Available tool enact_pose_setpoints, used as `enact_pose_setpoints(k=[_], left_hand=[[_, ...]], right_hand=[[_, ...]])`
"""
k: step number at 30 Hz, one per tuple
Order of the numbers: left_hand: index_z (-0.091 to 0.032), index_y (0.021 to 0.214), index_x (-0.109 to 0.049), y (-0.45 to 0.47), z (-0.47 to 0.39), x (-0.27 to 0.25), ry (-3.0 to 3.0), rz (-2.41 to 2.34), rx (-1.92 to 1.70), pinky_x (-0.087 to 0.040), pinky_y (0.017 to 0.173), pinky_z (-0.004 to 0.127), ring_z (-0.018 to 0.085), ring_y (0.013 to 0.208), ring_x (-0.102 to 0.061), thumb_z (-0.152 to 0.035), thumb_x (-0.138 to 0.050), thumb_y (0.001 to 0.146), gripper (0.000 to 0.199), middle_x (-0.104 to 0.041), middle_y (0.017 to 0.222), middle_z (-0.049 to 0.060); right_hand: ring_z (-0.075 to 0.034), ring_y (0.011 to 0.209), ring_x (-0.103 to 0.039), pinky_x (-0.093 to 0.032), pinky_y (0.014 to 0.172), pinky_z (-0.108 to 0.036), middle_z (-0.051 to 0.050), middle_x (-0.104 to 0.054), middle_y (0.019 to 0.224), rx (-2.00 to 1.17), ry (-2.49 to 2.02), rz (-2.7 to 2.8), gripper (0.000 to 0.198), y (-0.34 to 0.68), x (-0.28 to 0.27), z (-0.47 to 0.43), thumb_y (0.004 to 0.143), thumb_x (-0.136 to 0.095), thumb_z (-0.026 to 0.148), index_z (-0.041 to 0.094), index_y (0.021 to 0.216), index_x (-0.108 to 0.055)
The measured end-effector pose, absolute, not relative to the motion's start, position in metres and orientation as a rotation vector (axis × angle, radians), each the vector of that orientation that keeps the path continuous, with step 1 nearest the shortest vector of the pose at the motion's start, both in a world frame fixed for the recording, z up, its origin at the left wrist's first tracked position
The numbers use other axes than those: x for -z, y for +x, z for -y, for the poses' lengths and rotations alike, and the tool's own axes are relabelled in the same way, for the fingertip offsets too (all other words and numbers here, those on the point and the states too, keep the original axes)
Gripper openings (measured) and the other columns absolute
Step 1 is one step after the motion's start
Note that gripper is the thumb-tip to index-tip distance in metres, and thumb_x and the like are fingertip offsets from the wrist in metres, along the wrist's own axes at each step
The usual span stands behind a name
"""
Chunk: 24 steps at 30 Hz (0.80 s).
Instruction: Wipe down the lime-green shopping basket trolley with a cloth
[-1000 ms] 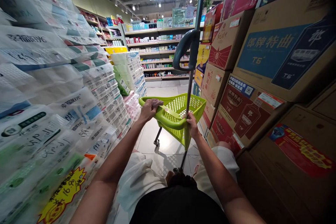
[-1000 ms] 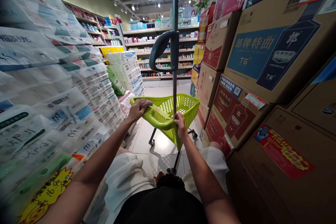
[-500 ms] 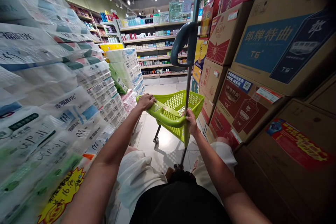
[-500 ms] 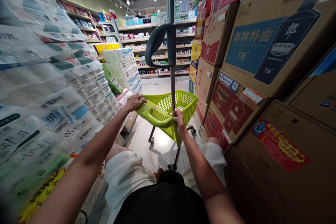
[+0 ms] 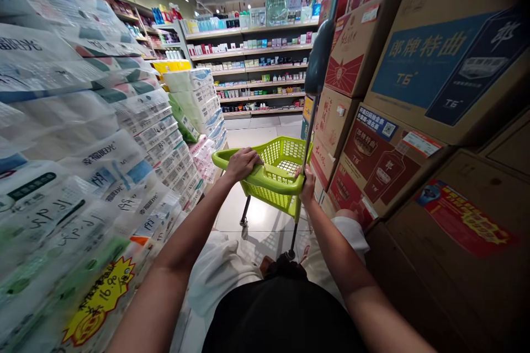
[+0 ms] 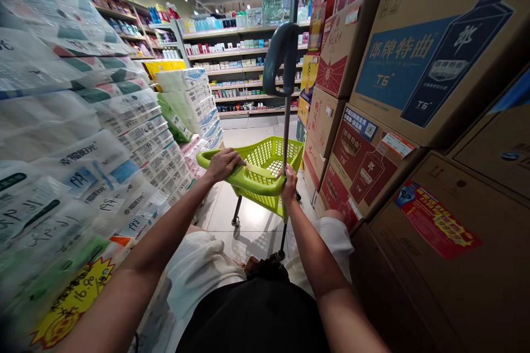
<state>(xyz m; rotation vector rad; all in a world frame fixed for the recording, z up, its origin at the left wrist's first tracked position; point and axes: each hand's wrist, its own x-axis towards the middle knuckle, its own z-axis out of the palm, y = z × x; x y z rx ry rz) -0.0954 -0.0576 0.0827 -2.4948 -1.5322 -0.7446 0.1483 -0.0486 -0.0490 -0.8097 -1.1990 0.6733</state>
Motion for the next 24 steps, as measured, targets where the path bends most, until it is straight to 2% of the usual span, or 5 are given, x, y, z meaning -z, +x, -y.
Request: enact_pose_setpoints(k=[6, 12, 18, 22, 24], left_hand=[[-0.023, 0.1, -0.073, -0.074, 0.089, -0.081, -2.588, 1.319, 0.792, -0.051, 0.099, 0.039, 0.024, 0.108, -0.063, -0.038, -0.036, 0.11, 0.041, -0.071, 0.112, 0.009], [-0.024, 0.102, -0.075, -0.019, 0.121, -0.064, -2.588, 1.115, 0.679, -0.054, 0.094, 0.044, 0.025, 0.104, -0.066, -0.037, -0.04, 0.109, 0.038, -0.075, 0.113, 0.01], [-0.029, 0.12, -0.073, -0.015, 0.138, -0.004, -2.301, 0.988, 0.973, -0.051, 0.109, 0.05, 0.027, 0.126, -0.066, -0.033, -0.049, 0.107, 0.027, -0.075, 0.121, 0.01], [-0.029, 0.111, -0.073, -0.057, 0.121, 0.021, -2.093, 1.228, 1.199, -0.053, 0.107, 0.054, 0.029, 0.12, -0.067, -0.04, -0.051, 0.106, 0.026, -0.073, 0.11, 0.012], [-0.026, 0.107, -0.072, -0.078, 0.11, 0.017, -1.849, 1.466, 1.384, -0.051, 0.109, 0.057, 0.031, 0.122, -0.064, -0.043, -0.044, 0.107, 0.032, -0.069, 0.113, 0.014]], right_hand=[[-0.023, 0.073, -0.052, -0.049, 0.079, -0.04, -0.003, -0.054, 0.073, -0.703, -0.824, 1.175, 0.045, 0.156, 0.045, 0.053, 0.098, -0.026, 0.061, 0.028, 0.073, -0.045], [-0.024, 0.071, -0.052, -0.05, 0.075, -0.042, -0.005, -0.054, 0.072, -0.81, -0.848, 1.159, 0.047, 0.154, 0.038, 0.054, 0.096, -0.026, 0.066, 0.028, 0.075, -0.044], [-0.021, 0.064, -0.049, -0.048, 0.065, -0.038, -0.002, -0.049, 0.067, -0.889, -0.772, 1.169, 0.05, 0.156, 0.037, 0.048, 0.093, -0.026, 0.072, 0.028, 0.073, -0.042], [-0.019, 0.055, -0.045, -0.044, 0.056, -0.037, -0.001, -0.046, 0.06, -0.946, -0.745, 1.185, 0.05, 0.162, 0.033, 0.044, 0.092, -0.027, 0.072, 0.028, 0.07, -0.04], [-0.018, 0.052, -0.043, -0.042, 0.054, -0.036, 0.001, -0.044, 0.057, -0.972, -0.742, 1.201, 0.052, 0.165, 0.029, 0.041, 0.091, -0.026, 0.074, 0.029, 0.069, -0.038]])
